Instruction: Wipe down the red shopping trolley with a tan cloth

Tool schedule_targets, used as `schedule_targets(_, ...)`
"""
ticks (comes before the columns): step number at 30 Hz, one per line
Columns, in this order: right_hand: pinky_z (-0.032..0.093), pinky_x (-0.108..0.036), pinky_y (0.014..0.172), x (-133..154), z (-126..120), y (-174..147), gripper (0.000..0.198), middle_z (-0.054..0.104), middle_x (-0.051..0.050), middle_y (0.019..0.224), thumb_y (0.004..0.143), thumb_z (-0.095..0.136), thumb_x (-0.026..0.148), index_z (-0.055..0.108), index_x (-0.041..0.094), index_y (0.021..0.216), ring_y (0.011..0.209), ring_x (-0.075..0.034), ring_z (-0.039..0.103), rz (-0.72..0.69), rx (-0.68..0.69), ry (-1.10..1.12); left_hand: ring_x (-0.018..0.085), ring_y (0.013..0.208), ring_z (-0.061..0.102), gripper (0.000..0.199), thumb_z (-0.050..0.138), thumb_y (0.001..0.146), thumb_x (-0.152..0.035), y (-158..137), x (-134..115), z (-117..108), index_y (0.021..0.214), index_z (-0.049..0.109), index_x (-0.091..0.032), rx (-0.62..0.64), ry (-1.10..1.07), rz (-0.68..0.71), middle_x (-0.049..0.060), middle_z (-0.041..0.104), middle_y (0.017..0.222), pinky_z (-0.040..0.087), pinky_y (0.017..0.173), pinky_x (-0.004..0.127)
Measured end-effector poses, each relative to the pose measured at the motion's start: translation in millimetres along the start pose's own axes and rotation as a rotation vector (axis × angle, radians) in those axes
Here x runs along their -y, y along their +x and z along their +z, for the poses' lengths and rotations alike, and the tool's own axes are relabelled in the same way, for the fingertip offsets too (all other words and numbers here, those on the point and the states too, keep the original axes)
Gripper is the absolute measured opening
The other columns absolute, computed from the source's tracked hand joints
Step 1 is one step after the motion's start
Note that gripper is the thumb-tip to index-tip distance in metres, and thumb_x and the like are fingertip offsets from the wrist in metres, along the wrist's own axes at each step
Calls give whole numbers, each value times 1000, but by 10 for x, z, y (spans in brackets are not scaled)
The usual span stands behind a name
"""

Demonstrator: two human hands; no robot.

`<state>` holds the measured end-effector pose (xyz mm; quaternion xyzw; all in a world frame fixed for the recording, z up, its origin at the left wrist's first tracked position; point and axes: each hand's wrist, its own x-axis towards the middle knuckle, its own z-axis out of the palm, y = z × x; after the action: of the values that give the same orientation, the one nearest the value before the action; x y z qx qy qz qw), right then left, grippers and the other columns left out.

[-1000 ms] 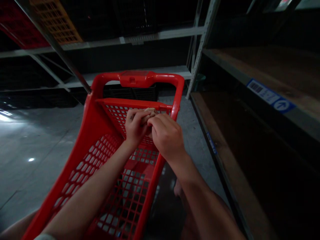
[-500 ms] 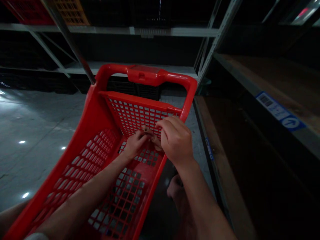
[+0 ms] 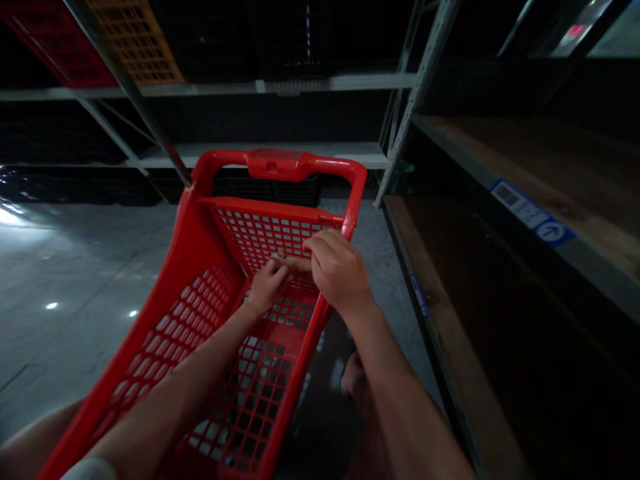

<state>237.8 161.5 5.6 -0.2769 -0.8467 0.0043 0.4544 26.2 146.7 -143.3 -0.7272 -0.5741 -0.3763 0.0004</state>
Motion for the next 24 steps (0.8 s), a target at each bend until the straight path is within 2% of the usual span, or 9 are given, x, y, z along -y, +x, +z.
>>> schedule_targets(4,51,-35,81,4,1,-9,30,70,-6,85,92,43,4,66,21,87,84,-21,63,6,8,-11,15,69,55,12,57,94,-27,-344,171,-25,84,62,-26,95,30,109,1,58,86,42,57,26)
schedule_targets(7,51,-36,81,16,2,-8,29,69,-6,84,92,43,5,66,20,86,84,-21,63,12,28,-23,16,78,59,8,57,93,-23,-273,175,-174,91,63,-26,41,29,80,2,59,94,48,63,26)
schedule_targets(10,50,-35,80,27,13,-3,28,69,-7,83,92,43,4,66,20,85,84,-21,63,10,27,-33,21,101,59,15,53,93,-17,137,47,-435,104,63,-22,-193,28,-23,7,55,106,53,85,34)
schedule_targets(12,50,-35,80,30,25,4,28,69,-7,83,92,43,4,66,19,85,83,-21,63,4,22,-42,21,105,57,12,61,89,-17,507,-95,-636,100,65,-21,-498,-13,-56,5,55,102,51,94,37)
schedule_targets(15,51,-35,80,33,43,18,27,69,-7,84,91,44,4,67,19,86,84,-22,63,6,28,-55,22,110,55,10,63,90,-20,915,-244,-803,99,66,-21,-621,-10,-14,5,55,104,48,102,38)
schedule_targets(17,51,-35,80,39,52,27,27,69,-7,83,91,44,4,67,18,86,84,-22,63,11,38,-69,22,108,55,9,62,91,-23,938,-220,-740,98,67,-21,-552,20,13,6,55,104,48,100,37)
schedule_targets(19,50,-35,80,50,58,32,27,69,-7,83,91,45,4,67,18,84,83,-22,63,12,47,-88,22,104,56,10,62,91,-27,733,-86,-553,96,68,-20,-393,71,8,7,55,103,49,94,35)
schedule_targets(21,51,-35,79,61,61,31,27,69,-7,82,92,45,4,66,18,83,83,-22,62,4,53,-102,22,99,56,12,59,92,-27,369,130,-327,93,69,-20,-171,138,-54,7,57,102,49,89,34)
schedule_targets(24,51,-35,79,65,64,21,28,70,-7,83,92,45,3,66,18,84,82,-21,63,-10,50,-88,20,92,58,18,53,95,-30,-230,494,-90,98,69,-23,285,210,-142,6,59,105,50,84,32)
